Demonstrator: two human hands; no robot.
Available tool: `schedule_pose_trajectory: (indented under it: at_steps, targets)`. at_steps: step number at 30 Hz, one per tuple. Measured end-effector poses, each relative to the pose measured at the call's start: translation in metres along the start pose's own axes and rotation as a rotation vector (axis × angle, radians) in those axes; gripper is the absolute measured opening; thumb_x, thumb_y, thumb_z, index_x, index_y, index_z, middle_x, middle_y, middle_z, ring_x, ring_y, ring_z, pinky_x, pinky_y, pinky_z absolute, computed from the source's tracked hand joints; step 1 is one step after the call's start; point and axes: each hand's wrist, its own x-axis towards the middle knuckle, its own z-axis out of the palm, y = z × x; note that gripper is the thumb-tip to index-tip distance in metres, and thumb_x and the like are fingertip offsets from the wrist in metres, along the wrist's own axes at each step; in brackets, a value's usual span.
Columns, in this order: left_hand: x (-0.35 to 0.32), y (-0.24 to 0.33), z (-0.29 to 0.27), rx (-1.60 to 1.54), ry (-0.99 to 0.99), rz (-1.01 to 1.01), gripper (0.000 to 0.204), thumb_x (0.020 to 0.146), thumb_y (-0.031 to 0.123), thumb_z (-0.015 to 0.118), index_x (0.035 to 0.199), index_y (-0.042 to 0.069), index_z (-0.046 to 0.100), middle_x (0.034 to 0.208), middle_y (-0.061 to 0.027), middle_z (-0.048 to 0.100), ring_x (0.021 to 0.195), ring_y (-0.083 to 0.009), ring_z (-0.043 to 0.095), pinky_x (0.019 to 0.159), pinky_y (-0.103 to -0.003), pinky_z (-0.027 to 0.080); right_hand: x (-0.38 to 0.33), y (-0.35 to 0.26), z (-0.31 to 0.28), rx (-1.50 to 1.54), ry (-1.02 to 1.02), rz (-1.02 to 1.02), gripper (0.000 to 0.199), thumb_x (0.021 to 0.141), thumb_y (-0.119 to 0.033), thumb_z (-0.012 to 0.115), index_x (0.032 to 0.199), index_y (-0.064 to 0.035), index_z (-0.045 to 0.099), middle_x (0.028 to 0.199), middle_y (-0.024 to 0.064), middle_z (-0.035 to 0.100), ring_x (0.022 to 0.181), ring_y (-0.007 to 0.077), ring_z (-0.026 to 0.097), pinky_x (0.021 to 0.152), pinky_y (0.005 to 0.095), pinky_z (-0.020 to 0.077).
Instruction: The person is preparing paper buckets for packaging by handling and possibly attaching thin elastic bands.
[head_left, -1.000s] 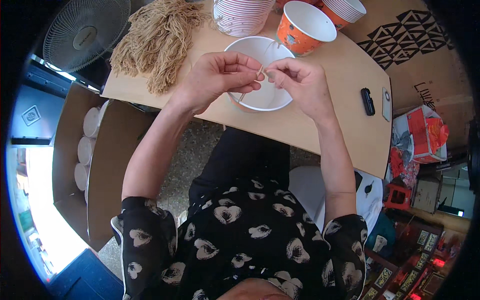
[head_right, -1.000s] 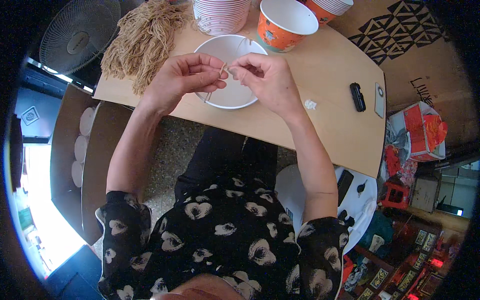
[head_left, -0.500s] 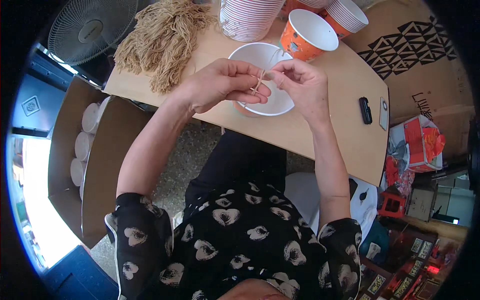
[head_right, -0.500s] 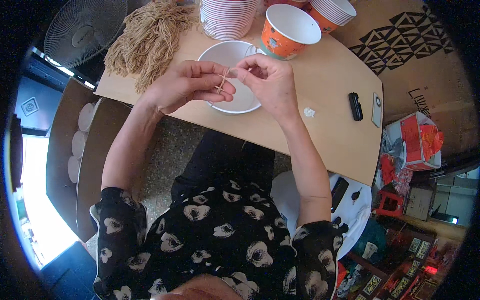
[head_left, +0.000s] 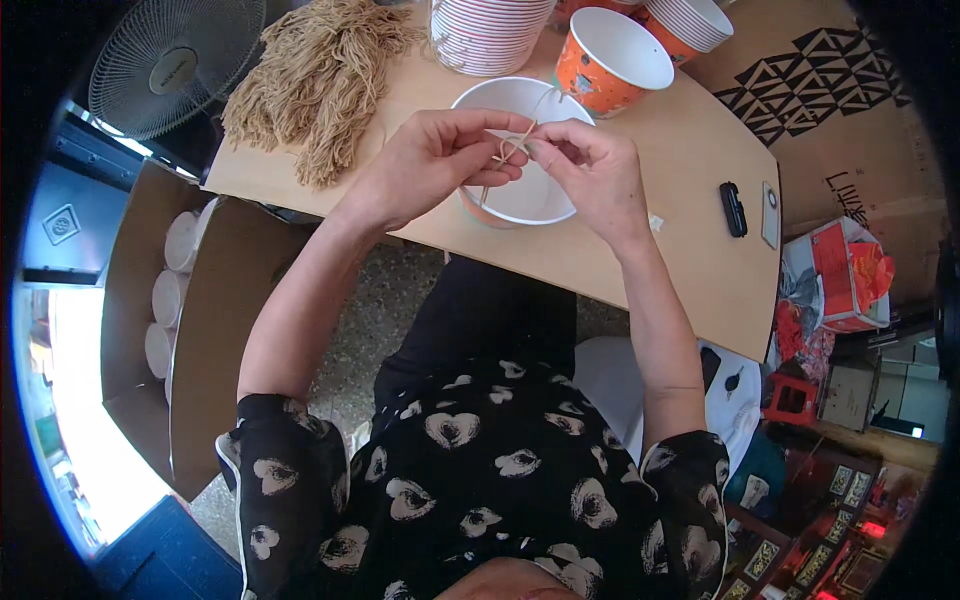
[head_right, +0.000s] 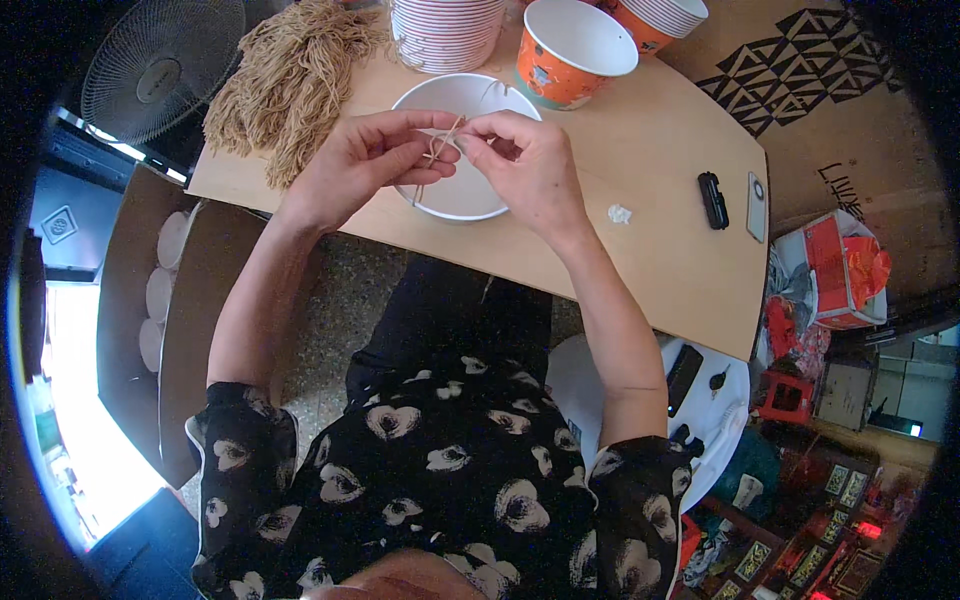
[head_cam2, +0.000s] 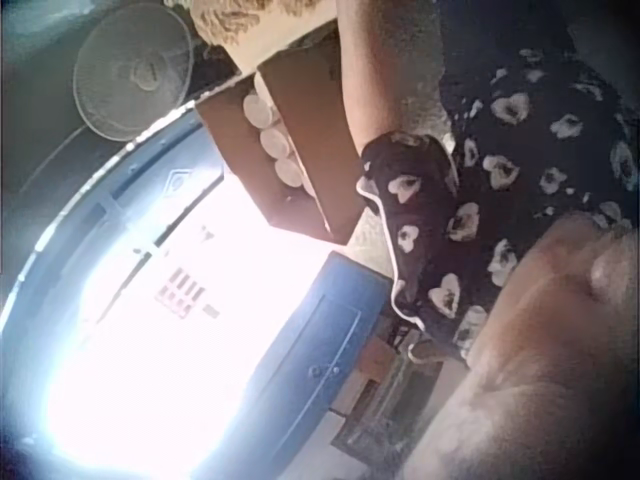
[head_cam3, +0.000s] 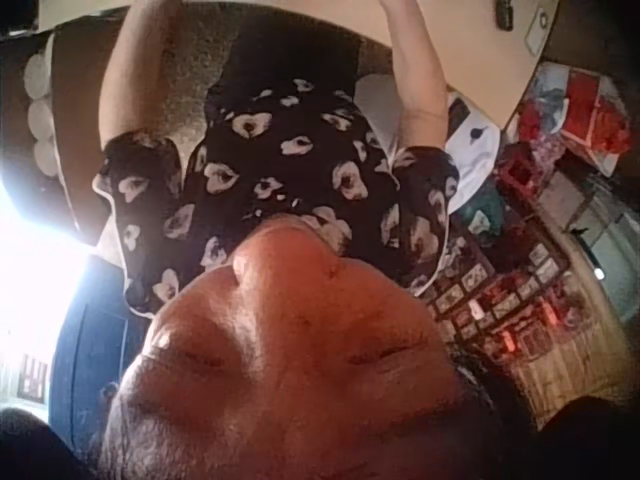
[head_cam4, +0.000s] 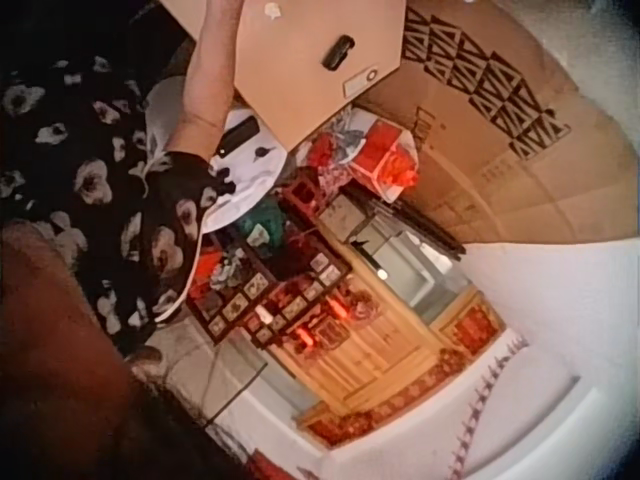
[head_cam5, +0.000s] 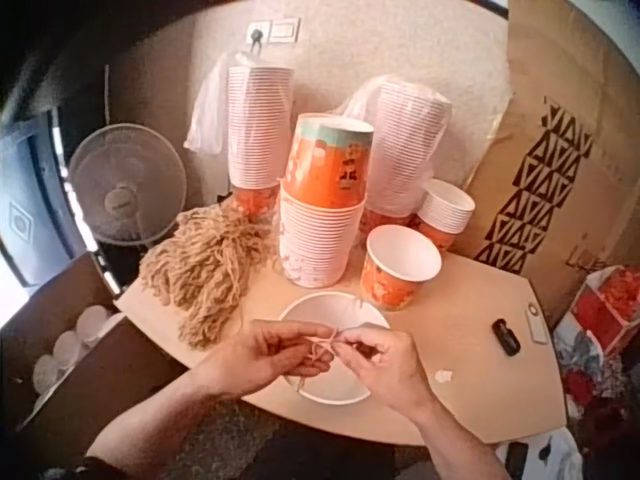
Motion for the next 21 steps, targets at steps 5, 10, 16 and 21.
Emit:
schedule_pose_trajectory:
  at_steps: [5,10,16,21]
  targets:
    - [-0.002,0.003,0.004,0.035,0.022,0.047,0.03,0.101,0.007,0.052,0.129,-0.003,0.053,0.109,-0.0144,0.069,0.103,-0.019,0.068,0.091,-0.028,0.056,-0.001,-0.001,0.002,0.016,-0.012,-0.013,0.013,0.091,-0.005,0.068,0.101,0.0003,0.072,0.085,-0.0001,0.07,0.075,0.0049,0.061,0.069,0.0202,0.0492]
    - [0.001,0.002,0.006,0.018,0.079,0.001,0.025,0.098,0.006,0.059,0.121,-0.003,0.056,0.104,-0.014,0.07,0.098,-0.0182,0.069,0.087,-0.028,0.058,-0.002,-0.001,0.003,0.062,0.0,-0.049,0.012,0.089,-0.005,0.069,0.098,0.0016,0.072,0.083,0.003,0.071,0.074,0.0069,0.064,0.065,0.0231,0.0518]
    - [0.002,-0.004,0.01,0.073,0.151,0.077,0.019,0.093,0.004,0.065,0.109,-0.004,0.066,0.093,-0.0108,0.072,0.087,-0.0132,0.071,0.08,-0.025,0.059,-0.002,0.001,0.003,0.029,-0.011,-0.053,0.012,0.088,-0.005,0.07,0.097,0.002,0.071,0.082,0.0035,0.072,0.073,0.0067,0.064,0.065,0.023,0.0519]
    - [0.001,-0.009,0.01,0.084,0.162,0.117,0.019,0.092,0.004,0.067,0.109,-0.003,0.067,0.091,-0.0076,0.072,0.086,-0.0112,0.07,0.079,-0.024,0.058,-0.001,0.001,0.004,0.031,-0.014,-0.048,0.011,0.088,-0.005,0.07,0.096,0.0021,0.071,0.081,0.0034,0.071,0.072,0.0064,0.064,0.065,0.023,0.0517]
